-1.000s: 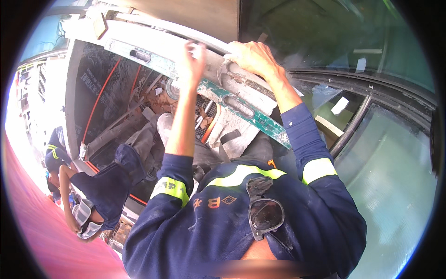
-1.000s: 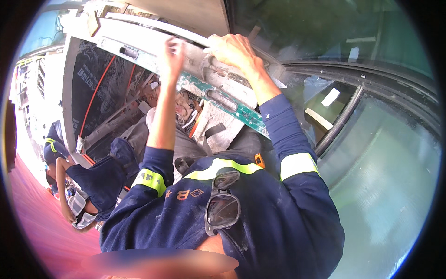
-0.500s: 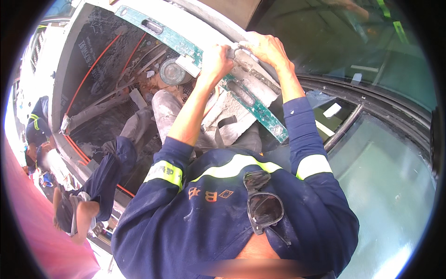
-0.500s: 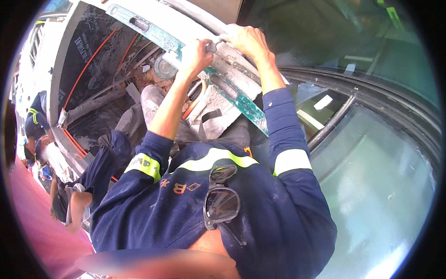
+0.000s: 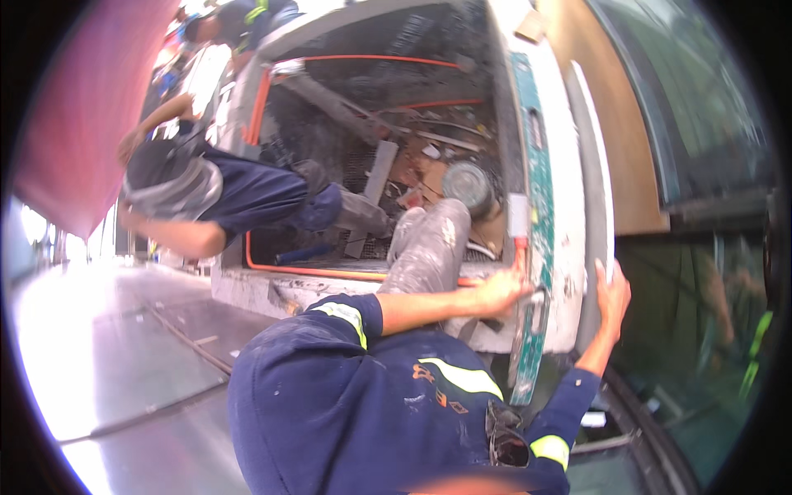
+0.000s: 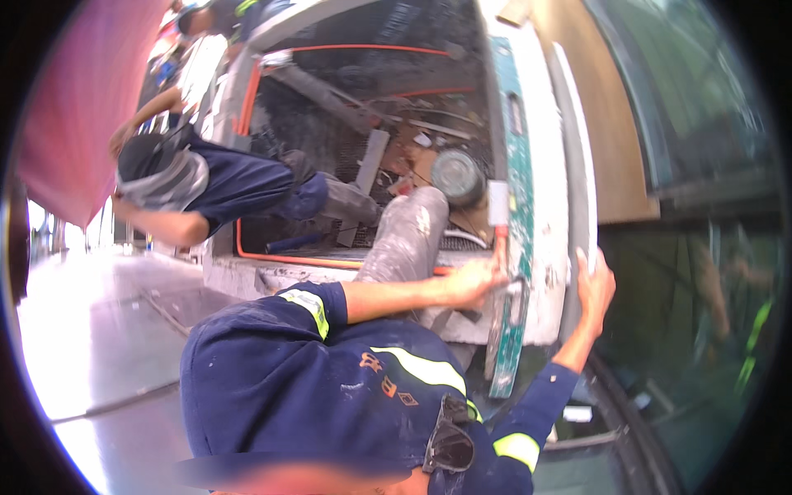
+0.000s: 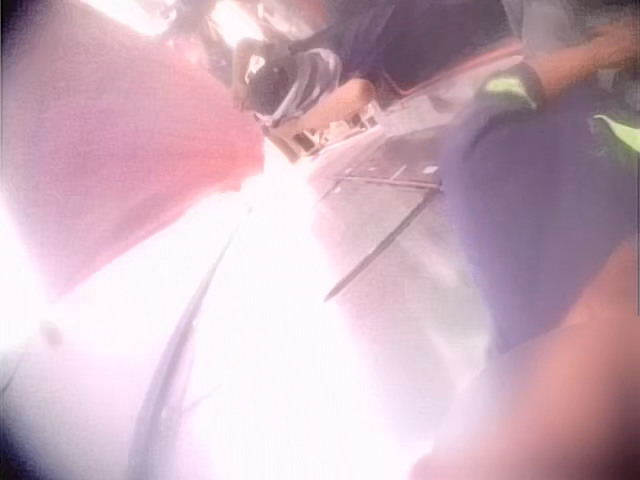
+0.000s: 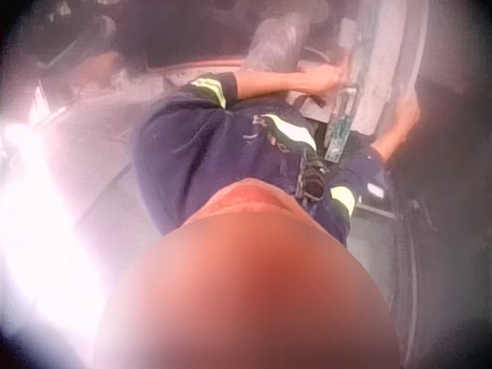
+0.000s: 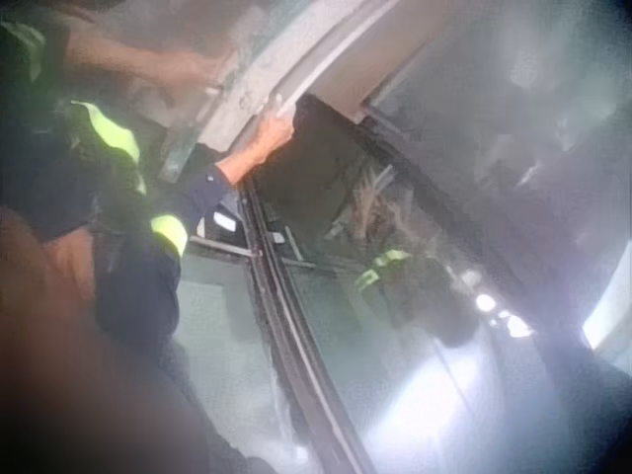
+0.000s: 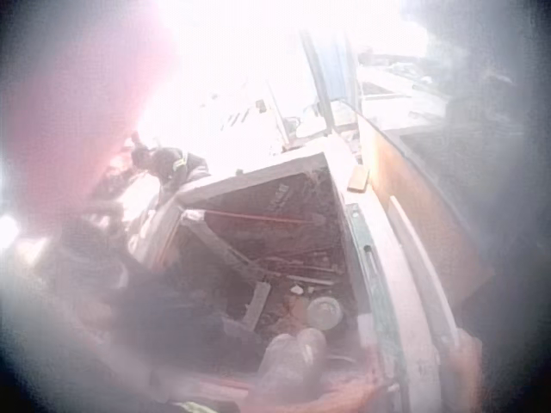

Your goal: The person is installing a window frame. They use a trowel to apply sealant or mortar to the frame's edge, then position the frame into the opening. They use a spirit level to check the alignment and make adjustments.

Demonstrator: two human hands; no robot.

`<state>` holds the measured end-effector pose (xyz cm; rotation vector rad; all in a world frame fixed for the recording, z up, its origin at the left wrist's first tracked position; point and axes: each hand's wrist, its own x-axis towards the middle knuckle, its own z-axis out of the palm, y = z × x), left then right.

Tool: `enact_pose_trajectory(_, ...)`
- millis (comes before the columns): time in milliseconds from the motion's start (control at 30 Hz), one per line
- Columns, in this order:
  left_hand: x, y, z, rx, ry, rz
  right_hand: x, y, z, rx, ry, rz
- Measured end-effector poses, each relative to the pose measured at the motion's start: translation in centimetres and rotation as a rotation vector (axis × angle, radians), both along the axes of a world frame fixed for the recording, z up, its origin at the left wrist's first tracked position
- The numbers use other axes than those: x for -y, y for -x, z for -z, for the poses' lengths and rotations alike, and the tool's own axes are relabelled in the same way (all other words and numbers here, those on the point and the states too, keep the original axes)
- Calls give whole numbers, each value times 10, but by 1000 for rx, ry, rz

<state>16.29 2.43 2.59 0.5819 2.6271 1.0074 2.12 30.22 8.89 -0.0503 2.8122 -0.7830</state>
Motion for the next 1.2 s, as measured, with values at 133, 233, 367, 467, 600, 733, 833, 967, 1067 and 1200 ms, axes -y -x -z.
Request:
enact_pose_trajectory(133, 8, -47, 4, -26, -62, -103, -3, -4, 5, -28, -40, 29)
enact_pose_trajectory(233, 17, -69, 7, 155, 21, -17, -5, -6, 9, -34, -26, 26)
enact_pose_trajectory(367, 21, -86, 15, 197, 98, 72, -2, -6, 11, -18, -2, 39)
enact_pose_trajectory(467, 20, -88, 17, 184, 108, 84, -1, -7, 8, -28, 19, 32)
enact_pose_trajectory(600, 23, -81, 6, 248, 153, 135, -3, -6, 9, -18, -34, 26)
enact_pose_trajectory(733, 45, -55, -12, 99, -30, 21, -5, -3, 15, -22, -21, 23)
enact_pose_trajectory(833, 75, -30, -24, -68, -155, -186, -6, -3, 16, 8, -29, 32)
enact_pose_trajectory(967, 126, 5, -34, -219, -145, -427, -1, -7, 8, 4, 4, 37)
enact_pose_trajectory(1067, 165, 19, -42, -274, -139, -586, 3, -9, 3, 5, 7, 52)
enact_pose_trajectory(1200, 221, 28, -52, -357, 0, -752, 4, -3, 7, 4, 19, 22)
